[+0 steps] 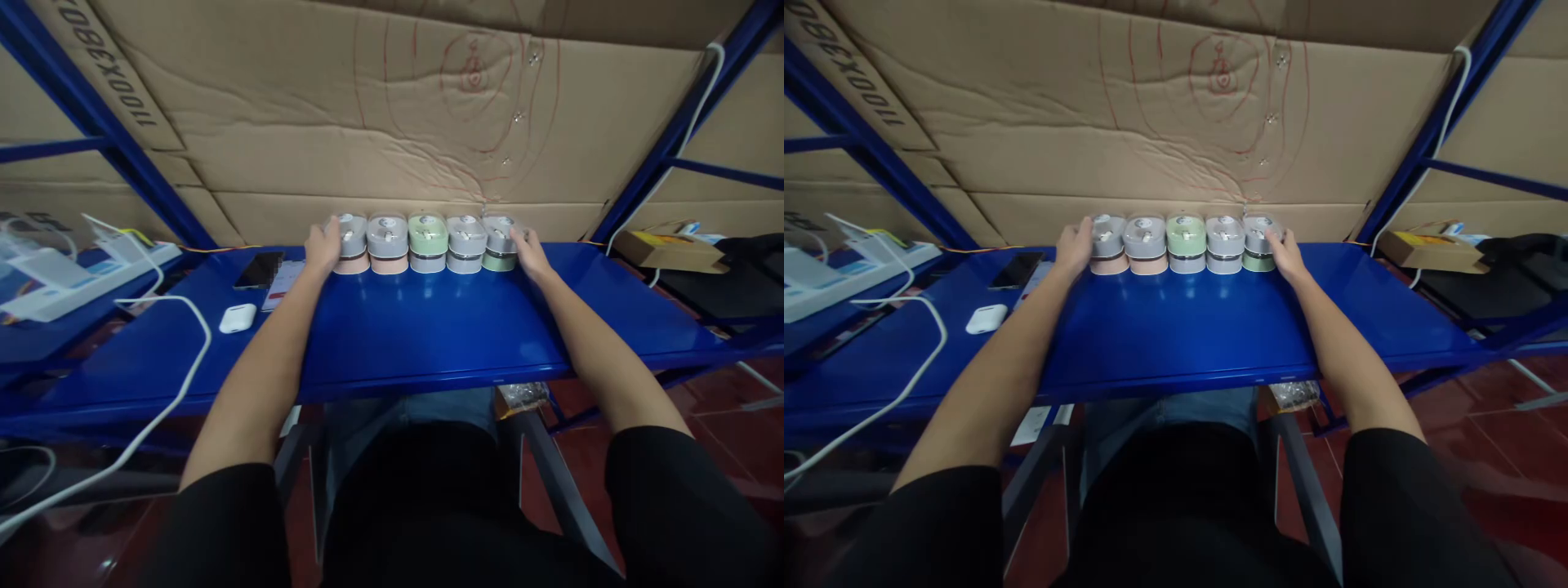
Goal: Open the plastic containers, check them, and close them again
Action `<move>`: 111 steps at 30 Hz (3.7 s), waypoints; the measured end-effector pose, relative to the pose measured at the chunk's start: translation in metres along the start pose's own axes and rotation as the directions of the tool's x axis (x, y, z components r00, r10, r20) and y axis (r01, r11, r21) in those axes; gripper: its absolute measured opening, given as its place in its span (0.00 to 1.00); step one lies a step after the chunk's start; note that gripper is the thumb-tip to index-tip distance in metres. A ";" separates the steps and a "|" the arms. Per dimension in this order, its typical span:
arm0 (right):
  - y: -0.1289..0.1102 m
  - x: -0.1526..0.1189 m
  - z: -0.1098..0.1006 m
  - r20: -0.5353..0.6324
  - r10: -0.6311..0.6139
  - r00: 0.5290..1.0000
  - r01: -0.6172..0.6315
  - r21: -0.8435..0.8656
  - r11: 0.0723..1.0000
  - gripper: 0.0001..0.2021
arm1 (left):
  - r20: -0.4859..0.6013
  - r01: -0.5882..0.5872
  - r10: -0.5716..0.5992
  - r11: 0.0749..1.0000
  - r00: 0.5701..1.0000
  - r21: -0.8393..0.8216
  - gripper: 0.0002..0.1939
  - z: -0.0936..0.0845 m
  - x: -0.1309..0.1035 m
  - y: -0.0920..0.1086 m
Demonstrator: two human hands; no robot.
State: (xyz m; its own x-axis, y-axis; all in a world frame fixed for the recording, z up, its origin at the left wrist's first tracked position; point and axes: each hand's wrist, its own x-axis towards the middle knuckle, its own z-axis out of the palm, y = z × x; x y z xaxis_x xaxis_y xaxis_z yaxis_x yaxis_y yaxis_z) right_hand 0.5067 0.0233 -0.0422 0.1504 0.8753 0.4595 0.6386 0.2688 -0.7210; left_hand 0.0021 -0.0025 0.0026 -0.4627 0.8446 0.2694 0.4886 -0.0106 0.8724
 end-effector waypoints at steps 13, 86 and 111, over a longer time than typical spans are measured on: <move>-0.039 -0.024 0.000 -0.092 -0.082 0.992 0.072 -0.104 0.992 0.54 | -0.127 -0.310 0.323 0.944 0.938 0.115 0.29 0.006 -0.044 0.034; -0.111 -0.071 -0.039 0.738 0.060 0.672 0.294 -0.341 0.893 0.49 | 0.830 -0.693 0.172 0.652 0.531 0.308 0.28 -0.039 -0.067 0.040; -0.101 -0.062 -0.043 0.739 0.047 0.672 0.310 -0.338 0.889 0.48 | 0.702 -0.767 0.593 0.634 0.395 -0.104 0.27 -0.005 -0.135 0.054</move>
State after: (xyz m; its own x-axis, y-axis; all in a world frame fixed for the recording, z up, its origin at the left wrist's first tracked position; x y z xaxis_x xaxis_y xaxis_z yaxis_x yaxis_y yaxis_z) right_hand 0.4658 -0.0757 0.0242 -0.4271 0.8977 -0.1082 0.8691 0.3745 -0.3232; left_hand 0.0874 -0.1202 0.0151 0.6260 0.7030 0.3377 0.5874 -0.7098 0.3887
